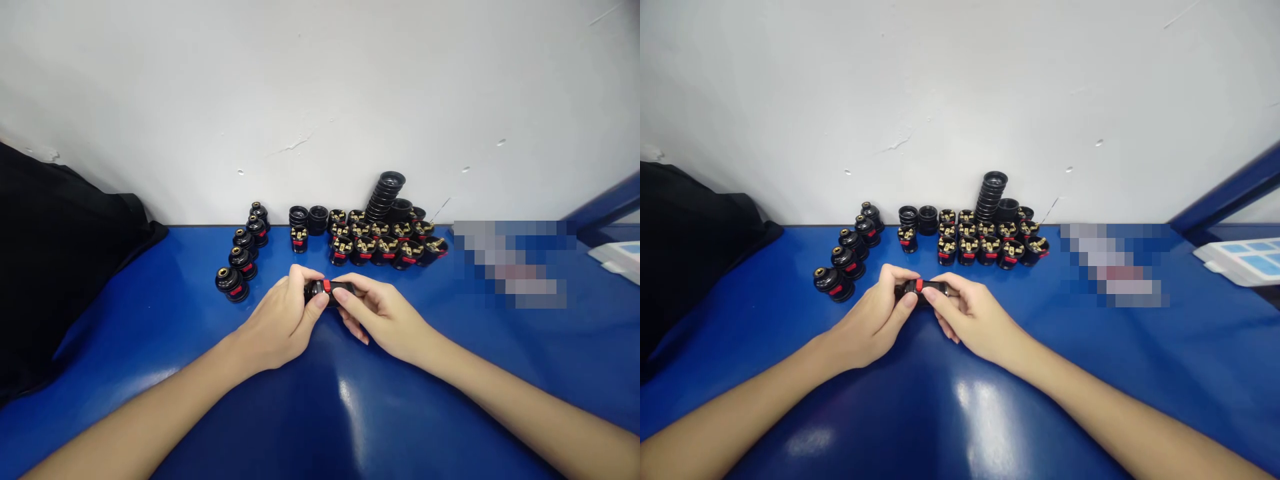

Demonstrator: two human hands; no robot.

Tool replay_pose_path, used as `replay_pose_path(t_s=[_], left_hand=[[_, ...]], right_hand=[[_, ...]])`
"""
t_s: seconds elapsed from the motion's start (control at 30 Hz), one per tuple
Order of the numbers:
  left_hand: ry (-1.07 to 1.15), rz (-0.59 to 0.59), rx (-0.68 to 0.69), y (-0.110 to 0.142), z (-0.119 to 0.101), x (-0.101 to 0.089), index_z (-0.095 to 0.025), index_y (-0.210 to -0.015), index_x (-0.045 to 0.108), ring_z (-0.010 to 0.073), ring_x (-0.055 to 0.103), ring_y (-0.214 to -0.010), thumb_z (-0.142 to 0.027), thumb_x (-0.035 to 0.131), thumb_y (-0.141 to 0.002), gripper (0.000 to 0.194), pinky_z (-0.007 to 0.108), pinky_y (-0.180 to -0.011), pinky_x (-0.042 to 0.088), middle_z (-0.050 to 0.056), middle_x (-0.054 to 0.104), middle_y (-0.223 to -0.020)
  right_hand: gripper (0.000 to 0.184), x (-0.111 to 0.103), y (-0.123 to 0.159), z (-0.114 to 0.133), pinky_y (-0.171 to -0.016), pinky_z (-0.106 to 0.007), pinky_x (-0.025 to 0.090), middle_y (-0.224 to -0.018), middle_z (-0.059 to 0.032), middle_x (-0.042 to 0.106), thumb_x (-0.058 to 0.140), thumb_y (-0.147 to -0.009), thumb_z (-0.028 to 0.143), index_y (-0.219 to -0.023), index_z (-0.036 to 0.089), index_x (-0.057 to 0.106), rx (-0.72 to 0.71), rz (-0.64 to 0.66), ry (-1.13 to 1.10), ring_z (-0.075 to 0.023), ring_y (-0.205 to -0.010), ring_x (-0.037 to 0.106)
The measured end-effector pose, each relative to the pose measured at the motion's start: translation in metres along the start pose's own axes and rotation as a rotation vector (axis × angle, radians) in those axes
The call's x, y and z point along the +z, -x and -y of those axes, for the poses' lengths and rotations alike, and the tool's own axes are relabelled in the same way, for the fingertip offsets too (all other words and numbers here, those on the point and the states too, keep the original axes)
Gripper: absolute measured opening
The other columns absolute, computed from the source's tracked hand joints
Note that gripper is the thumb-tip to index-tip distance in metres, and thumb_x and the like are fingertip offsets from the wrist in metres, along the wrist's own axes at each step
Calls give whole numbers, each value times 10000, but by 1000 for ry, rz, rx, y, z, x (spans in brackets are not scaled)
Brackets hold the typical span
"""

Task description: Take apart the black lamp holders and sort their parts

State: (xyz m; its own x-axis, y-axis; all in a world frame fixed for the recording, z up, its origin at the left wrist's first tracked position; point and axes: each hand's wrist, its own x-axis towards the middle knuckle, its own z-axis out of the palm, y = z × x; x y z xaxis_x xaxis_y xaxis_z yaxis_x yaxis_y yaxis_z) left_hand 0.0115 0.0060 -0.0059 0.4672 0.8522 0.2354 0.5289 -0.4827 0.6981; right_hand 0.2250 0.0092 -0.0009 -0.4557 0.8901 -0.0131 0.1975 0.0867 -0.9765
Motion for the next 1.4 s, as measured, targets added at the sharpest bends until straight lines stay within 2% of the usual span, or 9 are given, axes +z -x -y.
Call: replay_pose_path(t_s=[0.33, 0.6, 0.93, 1.03, 1.13, 1.27, 1.4], left_hand=[[107, -9, 37, -1, -6, -1, -230, -1201, 411, 204, 662, -858, -441, 378, -1135, 223, 359, -761, 500, 39, 649, -988], [170, 15, 10, 1, -7, -3, -233, -1219, 421, 172, 589, -737, -477, 373, -1136, 262, 335, -702, 472, 0, 591, -884], [191, 17, -13, 3, -7, -3, -234, -1234, 447, 168, 553, -721, -501, 393, -1127, 293, 326, -669, 439, -7, 571, -863], [233, -14, -62, 4, -7, -1, -235, -1175, 479, 169, 555, -759, -522, 366, -1131, 312, 324, -692, 439, -2, 579, -881], [282, -32, -127, 3, -8, 1, -238, -1091, 496, 165, 535, -754, -555, 331, -1131, 359, 321, -696, 431, -11, 569, -858], [298, -48, -159, 0, -8, 1, -240, -1090, 485, 176, 561, -820, -567, 364, -1121, 350, 339, -756, 449, -1, 597, -914], [358, -45, -215, -3, -6, 0, -242, -991, 457, 175, 543, -764, -596, 336, -1116, 395, 332, -708, 448, -12, 563, -834]], right_hand=[[327, -1, 5, -7, -517, -259, 331, -667, 62, 476, 560, -1067, 495, -1140, 205, 693, -124, -84, 173, -115, -563, 408], [297, 0, 7, -4, -527, -254, 376, -707, 39, 526, 549, -1066, 475, -1106, 215, 687, -179, -122, 252, -125, -579, 452], [290, 2, 10, -5, -521, -259, 417, -708, 21, 587, 528, -1080, 472, -1107, 228, 682, -226, -159, 327, -138, -576, 514], [271, 1, 11, -7, -593, -284, 494, -836, -25, 708, 559, -1076, 442, -1179, 221, 676, -304, -143, 378, -166, -664, 625], [273, -1, 11, -9, -712, -320, 565, -1065, -87, 778, 614, -1060, 413, -1252, 225, 661, -387, -119, 424, -220, -860, 728], [247, -3, 10, -9, -795, -336, 596, -1149, -88, 770, 612, -1071, 353, -1290, 248, 656, -396, -129, 425, -231, -973, 745], [332, -3, 6, -10, -949, -346, 589, -1220, -82, 714, 632, -1059, 222, -1389, 265, 630, -526, -130, 425, -205, -1082, 719]])
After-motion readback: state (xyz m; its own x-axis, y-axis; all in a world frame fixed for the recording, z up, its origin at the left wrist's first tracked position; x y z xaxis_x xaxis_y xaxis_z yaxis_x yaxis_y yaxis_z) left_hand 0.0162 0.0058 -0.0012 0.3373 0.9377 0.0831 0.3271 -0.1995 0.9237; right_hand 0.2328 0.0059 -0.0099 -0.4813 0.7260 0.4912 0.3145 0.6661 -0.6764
